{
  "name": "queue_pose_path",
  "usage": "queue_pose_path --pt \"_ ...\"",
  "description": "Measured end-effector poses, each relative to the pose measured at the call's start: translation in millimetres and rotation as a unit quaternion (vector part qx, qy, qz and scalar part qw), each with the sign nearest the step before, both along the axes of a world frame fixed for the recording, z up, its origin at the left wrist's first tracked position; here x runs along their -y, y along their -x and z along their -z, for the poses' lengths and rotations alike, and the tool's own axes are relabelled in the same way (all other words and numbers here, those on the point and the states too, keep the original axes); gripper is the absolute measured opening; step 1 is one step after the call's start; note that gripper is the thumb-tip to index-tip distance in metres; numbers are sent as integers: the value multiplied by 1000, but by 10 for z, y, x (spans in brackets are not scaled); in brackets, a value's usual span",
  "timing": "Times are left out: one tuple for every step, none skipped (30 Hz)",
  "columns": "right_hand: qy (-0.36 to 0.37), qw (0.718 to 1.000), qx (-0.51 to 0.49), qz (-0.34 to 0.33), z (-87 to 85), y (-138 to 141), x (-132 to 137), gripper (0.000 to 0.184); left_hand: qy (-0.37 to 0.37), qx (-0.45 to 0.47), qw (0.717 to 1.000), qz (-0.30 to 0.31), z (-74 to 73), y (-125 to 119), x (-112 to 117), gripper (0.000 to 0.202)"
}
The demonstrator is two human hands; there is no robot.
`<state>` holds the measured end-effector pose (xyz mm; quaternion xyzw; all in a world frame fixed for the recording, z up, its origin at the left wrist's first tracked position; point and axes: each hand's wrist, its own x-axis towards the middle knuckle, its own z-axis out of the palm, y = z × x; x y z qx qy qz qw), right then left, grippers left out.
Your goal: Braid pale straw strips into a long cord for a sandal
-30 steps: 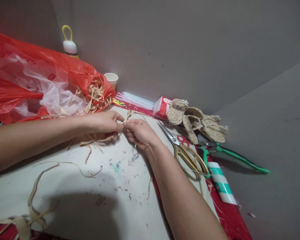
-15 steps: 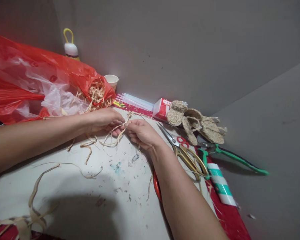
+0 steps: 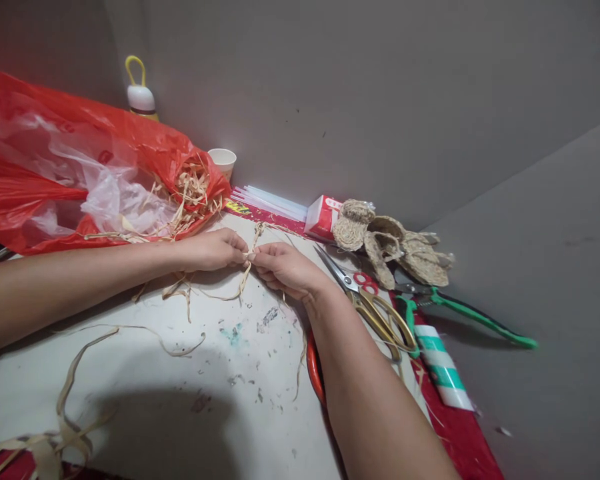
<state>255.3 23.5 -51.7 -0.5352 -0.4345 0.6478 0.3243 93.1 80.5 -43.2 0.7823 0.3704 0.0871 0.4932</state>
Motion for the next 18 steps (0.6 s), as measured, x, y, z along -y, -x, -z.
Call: queue_pose_path --pt "4 1000 5 -2 -6 0 2 27 -10 1 1000 7 9 0 -10 15" --pt "7 1000 9 -5 -13 -1 5 25 -18 3 1000 15 20 -1 -22 15" --pt "10 1000 12 -8 -21 -1 7 24 -27 6 999 24 32 -3 -33 15" --pt "12 1000 15 -11 -29 0 10 23 -36 8 999 30 42 -5 -43 16" --pt "14 1000 19 -13 -36 0 12 23 -45 8 998 32 52 -9 -52 16" --pt "14 1000 24 -13 -41 1 14 23 -51 6 998 33 60 -13 -58 16" --pt "14 999 30 -12 -46 2 16 23 -55 2 998 32 65 -17 -63 15" --pt "11 999 39 -12 -49 3 17 23 -56 -1 998 30 67 -21 -65 15" --pt "7 999 49 -12 -51 5 19 23 -56 -2 998 28 68 -25 -66 15" --pt "1 998 60 -13 -52 7 20 23 -55 -1 998 27 66 -28 -67 16" --pt "-7 997 75 -16 -53 9 21 23 -50 0 999 23 63 -29 -66 16" --pt "-16 995 92 -20 -52 11 22 22 -38 -3 999 15 58 -30 -65 17" --pt "-25 993 109 -25 -51 13 22 22 -21 -7 1000 7 53 -30 -65 18" --pt "-34 991 125 -28 -49 14 23 22 1 -14 1000 -1 47 -29 -63 19" --pt "-42 989 141 -30 -47 16 24 22 24 -20 999 -7 42 -28 -62 20" --pt "-49 986 154 -31 -44 17 25 22 42 -24 999 -10 38 -27 -59 21" --pt "-55 984 166 -30 -40 19 26 22 53 -24 998 -10 35 -26 -56 22" --pt "-61 982 177 -29 -35 20 27 21 57 -21 998 -9 33 -26 -51 21"
